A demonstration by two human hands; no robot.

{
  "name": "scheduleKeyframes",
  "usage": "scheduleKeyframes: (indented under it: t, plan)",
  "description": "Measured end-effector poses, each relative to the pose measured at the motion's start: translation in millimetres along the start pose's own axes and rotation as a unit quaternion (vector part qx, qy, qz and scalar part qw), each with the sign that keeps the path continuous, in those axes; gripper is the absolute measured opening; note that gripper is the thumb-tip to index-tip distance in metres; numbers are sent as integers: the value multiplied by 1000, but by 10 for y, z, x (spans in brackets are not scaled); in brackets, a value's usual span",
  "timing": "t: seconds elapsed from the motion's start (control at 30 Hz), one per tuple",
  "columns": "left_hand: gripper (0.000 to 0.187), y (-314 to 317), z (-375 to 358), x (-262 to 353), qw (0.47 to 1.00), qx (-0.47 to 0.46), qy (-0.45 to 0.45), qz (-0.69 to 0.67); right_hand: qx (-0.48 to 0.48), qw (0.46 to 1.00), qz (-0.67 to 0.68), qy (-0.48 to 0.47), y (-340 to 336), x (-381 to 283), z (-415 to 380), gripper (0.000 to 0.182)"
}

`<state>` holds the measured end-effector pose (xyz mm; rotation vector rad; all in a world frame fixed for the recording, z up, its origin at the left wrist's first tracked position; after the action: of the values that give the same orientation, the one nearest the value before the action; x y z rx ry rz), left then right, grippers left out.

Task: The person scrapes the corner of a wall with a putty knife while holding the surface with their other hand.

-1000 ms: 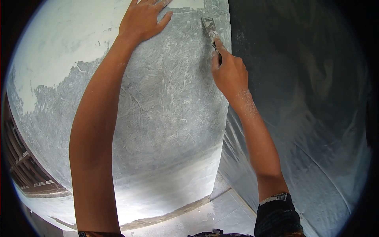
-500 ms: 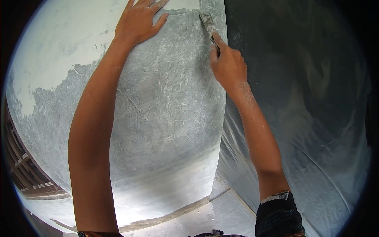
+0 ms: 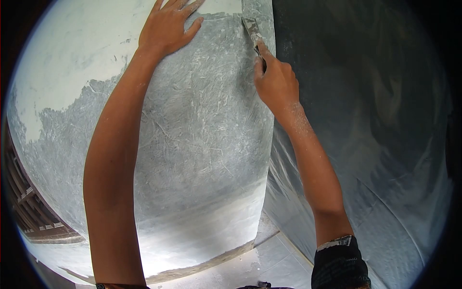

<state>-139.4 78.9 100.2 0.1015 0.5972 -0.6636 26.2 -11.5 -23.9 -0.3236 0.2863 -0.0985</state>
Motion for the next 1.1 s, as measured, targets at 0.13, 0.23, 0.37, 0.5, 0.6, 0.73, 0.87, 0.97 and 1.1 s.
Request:
scheduleKeyframes:
  t: [0.13,0.23,0.37,0.5,0.6,0.73,0.87,0.97,1.1]
  plan:
    - [54,9,-15,-2,1000,-1,-1,5,-28,1000,-11,10,65,-4,-119,46]
    - [54,-1,-10,1,1000,5,-1,-1,20,1000,1,-24,73,-33,34,46]
    - [54,-6,-5,-2,1000,3,-1,4,20,999,8,-29,77,-46,34,47]
    - [54,-5,-18,2,1000,1,-1,4,-13,1000,-3,-20,101,-94,-114,46]
    - [54,-23,-8,2,1000,3,-1,0,-4,1000,7,-20,45,-169,31,45]
    - [54,-2,-9,0,1000,0,-2,2,-8,1000,1,-16,39,-193,6,44]
    - [54,-11,-32,-5,1000,9,0,9,-20,999,-2,-24,37,-246,-154,44]
    - [54,-13,-25,1,1000,9,2,-6,-16,1000,8,-17,38,-243,-11,44]
    - [54,-3,-19,2,1000,8,-2,0,11,999,9,-38,12,-318,5,45]
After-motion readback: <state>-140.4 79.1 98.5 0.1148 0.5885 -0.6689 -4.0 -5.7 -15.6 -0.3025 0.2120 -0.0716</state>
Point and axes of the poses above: each hand's wrist, its own z-axis towards the middle knuckle, its own y-axis out of the palm, x = y × z, the point moved 9 cm from there along z, towards the middle knuckle, and after that the axes turned 4 degrees about -z, right-handed, at the moved point
